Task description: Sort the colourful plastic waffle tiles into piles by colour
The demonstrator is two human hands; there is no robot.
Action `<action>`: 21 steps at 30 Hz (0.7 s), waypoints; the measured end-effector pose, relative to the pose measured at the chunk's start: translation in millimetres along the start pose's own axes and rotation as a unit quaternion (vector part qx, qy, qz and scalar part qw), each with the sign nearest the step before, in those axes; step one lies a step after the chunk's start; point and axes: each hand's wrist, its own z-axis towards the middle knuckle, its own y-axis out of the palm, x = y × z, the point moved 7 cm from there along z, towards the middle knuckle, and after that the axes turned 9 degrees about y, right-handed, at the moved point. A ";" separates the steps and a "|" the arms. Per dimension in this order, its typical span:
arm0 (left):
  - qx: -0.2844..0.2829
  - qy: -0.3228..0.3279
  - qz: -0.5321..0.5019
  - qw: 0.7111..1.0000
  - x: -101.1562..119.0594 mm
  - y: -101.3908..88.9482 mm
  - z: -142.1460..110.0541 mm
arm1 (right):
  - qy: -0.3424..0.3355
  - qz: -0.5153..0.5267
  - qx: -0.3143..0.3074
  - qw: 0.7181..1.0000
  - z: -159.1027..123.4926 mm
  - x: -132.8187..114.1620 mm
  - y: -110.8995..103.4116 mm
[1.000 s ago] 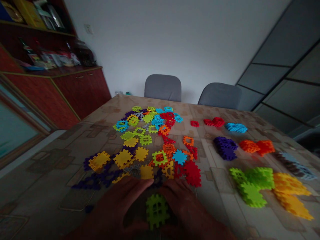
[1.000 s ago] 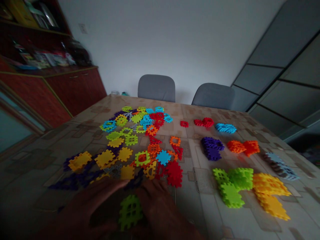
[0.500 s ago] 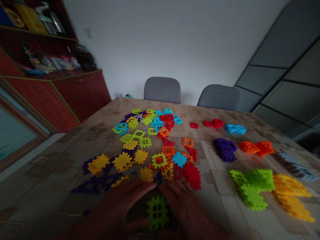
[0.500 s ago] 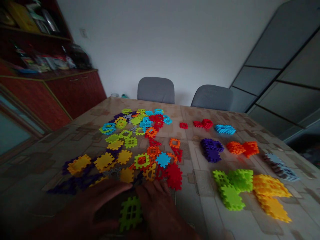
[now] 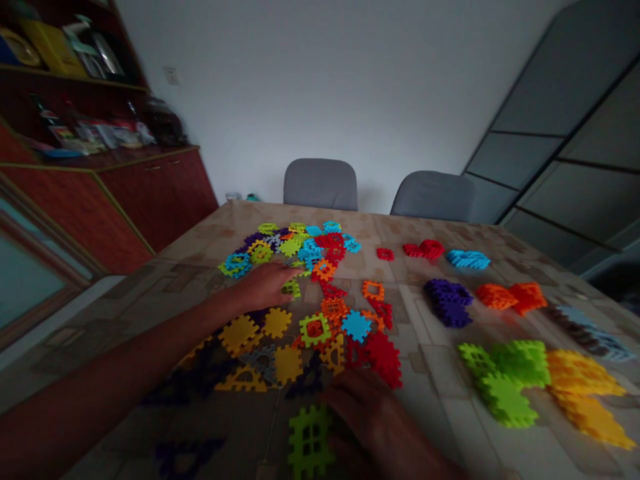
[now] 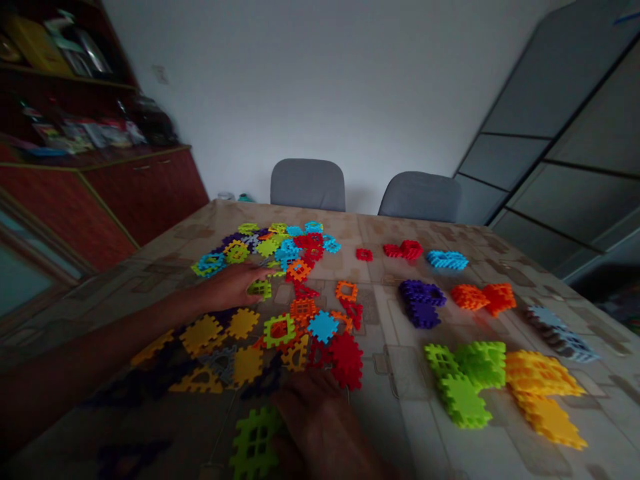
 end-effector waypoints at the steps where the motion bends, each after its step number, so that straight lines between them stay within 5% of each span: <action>1: -0.003 0.004 0.002 1.000 -0.2 0.7 -0.5 | -0.001 0.007 0.003 1.000 -0.8 0.0 -1.9; 9: 0.033 0.014 -0.034 0.999 -7.5 9.0 -5.3 | -0.007 0.023 0.016 1.000 -4.6 -5.3 -10.8; 14: 0.105 -0.004 -0.093 0.990 -0.6 -13.4 -17.1 | -0.013 0.044 0.051 0.998 -8.4 -4.2 -23.0; 17: 0.128 0.016 -0.127 0.983 27.0 -33.1 -43.2 | 0.000 0.042 0.100 0.994 -10.5 7.0 -34.2; 21: 0.093 0.147 -0.176 0.969 100.5 -44.9 -82.6 | 0.004 0.037 0.160 0.986 -12.6 20.0 -48.6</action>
